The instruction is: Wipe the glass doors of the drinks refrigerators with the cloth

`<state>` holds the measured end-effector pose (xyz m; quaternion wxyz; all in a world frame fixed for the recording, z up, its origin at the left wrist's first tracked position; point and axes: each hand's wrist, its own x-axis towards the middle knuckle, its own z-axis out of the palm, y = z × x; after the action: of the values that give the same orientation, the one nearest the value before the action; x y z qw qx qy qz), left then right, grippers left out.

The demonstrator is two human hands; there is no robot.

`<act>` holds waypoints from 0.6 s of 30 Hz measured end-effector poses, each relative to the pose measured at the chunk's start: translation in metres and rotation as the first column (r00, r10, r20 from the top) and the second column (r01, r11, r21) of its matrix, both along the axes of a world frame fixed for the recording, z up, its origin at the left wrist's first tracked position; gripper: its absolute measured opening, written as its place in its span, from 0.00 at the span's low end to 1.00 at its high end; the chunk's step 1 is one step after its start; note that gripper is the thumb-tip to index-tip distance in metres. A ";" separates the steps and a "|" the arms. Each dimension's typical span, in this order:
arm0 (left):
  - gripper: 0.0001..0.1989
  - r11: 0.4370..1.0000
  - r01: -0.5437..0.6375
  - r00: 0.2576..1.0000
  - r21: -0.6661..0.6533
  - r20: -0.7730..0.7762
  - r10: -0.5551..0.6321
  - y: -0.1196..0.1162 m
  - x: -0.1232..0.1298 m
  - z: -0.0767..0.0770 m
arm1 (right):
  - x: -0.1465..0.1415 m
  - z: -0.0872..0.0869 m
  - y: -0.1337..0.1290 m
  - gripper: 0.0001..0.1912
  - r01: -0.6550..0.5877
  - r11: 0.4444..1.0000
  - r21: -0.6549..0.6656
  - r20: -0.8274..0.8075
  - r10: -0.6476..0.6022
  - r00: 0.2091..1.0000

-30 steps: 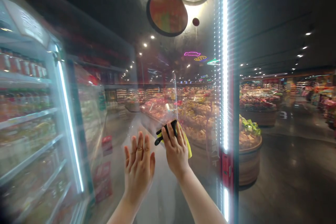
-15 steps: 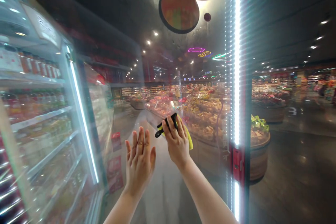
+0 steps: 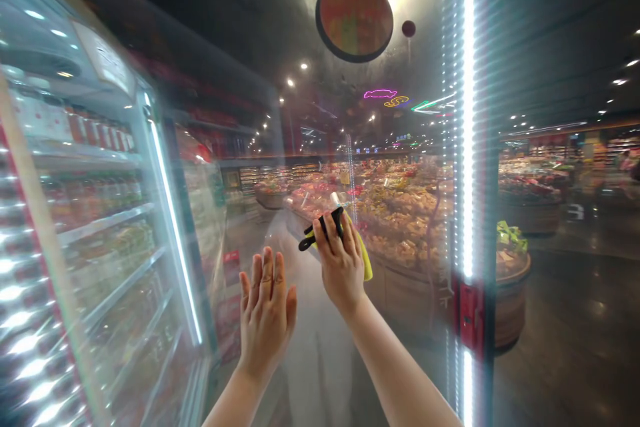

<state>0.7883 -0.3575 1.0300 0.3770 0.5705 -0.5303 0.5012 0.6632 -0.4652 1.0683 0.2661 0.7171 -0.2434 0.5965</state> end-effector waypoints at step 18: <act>0.37 0.999 -0.034 0.999 0.001 -0.006 0.034 0.024 0.026 0.002 | 0.045 -0.006 0.028 0.32 -0.058 0.997 -0.059 -0.127 0.051 0.991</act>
<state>0.8147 -0.3336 1.0317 0.3696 0.5812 -0.5196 0.5055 0.7086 -0.4369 1.0618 0.2867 0.7509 -0.1878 0.5646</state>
